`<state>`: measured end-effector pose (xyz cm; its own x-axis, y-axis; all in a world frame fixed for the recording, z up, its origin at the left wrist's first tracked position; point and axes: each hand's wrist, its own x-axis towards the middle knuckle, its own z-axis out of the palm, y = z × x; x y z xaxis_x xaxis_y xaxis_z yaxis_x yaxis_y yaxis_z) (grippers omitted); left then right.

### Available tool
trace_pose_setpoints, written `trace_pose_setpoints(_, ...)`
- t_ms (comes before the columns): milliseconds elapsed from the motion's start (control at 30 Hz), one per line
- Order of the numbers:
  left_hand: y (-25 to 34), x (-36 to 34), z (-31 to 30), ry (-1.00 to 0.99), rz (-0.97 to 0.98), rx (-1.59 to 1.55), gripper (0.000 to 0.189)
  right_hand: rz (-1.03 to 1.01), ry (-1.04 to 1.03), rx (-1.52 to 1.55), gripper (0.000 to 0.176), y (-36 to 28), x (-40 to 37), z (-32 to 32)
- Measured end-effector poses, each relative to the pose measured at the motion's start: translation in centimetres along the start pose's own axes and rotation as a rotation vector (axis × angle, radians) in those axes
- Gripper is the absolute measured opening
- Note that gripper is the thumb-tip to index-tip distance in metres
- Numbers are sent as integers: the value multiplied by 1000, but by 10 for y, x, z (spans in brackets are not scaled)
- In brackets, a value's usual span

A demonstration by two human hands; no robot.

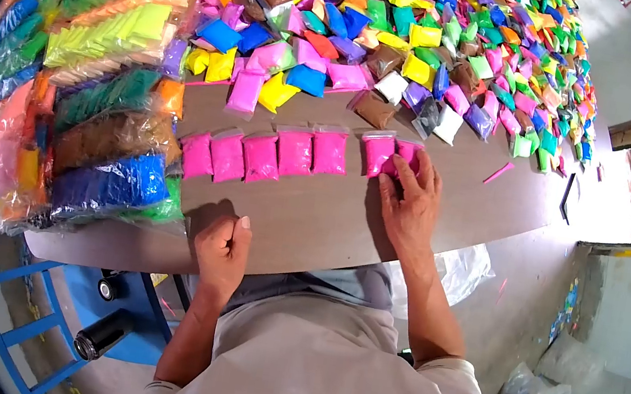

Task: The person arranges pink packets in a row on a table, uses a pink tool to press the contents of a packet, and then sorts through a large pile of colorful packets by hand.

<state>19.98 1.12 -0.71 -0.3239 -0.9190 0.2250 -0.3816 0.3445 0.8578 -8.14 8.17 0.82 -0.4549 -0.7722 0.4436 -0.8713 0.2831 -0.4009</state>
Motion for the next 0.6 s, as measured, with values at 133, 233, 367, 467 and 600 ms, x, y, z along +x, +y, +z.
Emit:
trace_pose_setpoints(133,-3,-3,0,-2,-17,-24,28,-43,-13,48,36,-13,5,8)
trace_pose_setpoints(233,-1,-2,0,3,-3,-28,27,-57,-13,67,36,-18,7,6)
trace_pose_setpoints(367,2,0,-1,-31,-24,-7,27,-77,20,46,37,-20,13,-2)
trace_pose_setpoints(467,12,5,4,-63,12,69,33,-149,-58,35,38,-19,19,-2)
trace_pose_setpoints(600,31,13,19,-212,54,103,37,-185,-63,3,41,-22,26,0)
